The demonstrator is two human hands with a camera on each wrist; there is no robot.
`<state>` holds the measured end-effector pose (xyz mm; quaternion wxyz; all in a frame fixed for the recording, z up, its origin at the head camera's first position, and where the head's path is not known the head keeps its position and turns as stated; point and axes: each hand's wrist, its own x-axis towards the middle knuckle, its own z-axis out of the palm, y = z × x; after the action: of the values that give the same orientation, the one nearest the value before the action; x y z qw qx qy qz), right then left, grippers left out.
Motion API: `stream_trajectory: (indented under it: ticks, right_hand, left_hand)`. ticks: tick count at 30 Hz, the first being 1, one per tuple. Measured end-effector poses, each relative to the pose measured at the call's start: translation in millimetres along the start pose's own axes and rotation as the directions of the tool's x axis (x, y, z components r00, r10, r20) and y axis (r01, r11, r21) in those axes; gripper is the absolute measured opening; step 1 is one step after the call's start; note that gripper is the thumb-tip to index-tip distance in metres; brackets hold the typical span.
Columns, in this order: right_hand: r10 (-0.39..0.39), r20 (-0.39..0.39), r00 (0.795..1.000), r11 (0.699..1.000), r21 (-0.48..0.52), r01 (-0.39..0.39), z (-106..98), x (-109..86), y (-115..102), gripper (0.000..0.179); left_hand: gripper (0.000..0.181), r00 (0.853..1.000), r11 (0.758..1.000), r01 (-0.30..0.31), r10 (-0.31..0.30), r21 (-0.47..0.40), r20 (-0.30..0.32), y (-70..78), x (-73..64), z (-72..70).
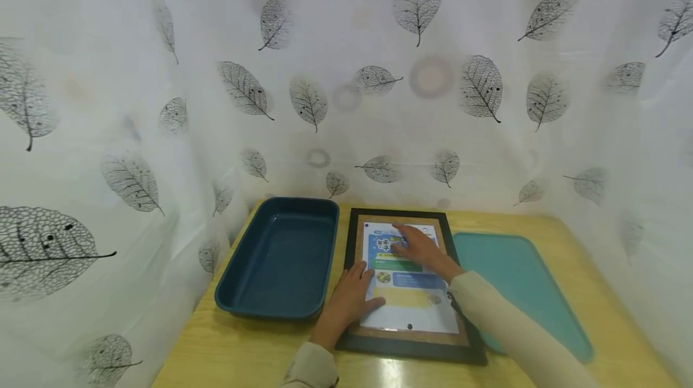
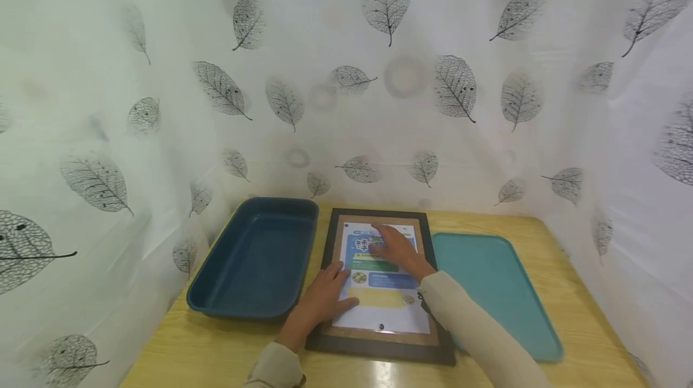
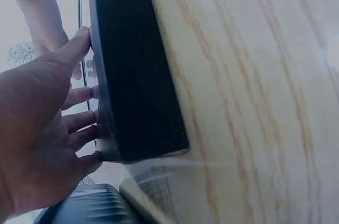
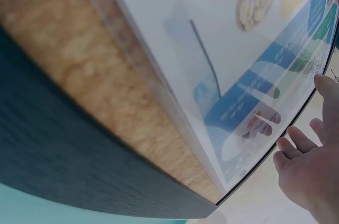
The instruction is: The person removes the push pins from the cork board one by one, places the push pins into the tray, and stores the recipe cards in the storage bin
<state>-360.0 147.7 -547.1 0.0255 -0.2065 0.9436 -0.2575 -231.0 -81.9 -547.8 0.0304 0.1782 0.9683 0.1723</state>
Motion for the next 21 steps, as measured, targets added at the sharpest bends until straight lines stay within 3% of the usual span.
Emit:
stream_trajectory:
  ticks: [10, 21]
  right_hand:
    - [0.018, 0.011, 1.000, 1.000, 0.001, -0.019, 1, 9.0, -6, 0.066]
    - [0.007, 0.012, 1.000, 0.998, -0.063, -0.006, 4, 21.4, -8, 0.065]
  left_hand:
    - [0.072, 1.000, 1.000, -0.015, 0.015, -0.006, -0.021, 0.4, -1.8, 1.4]
    - [0.073, 1.000, 1.000, 0.010, -0.010, 0.005, -0.017, 2.7, -1.7, 0.1]
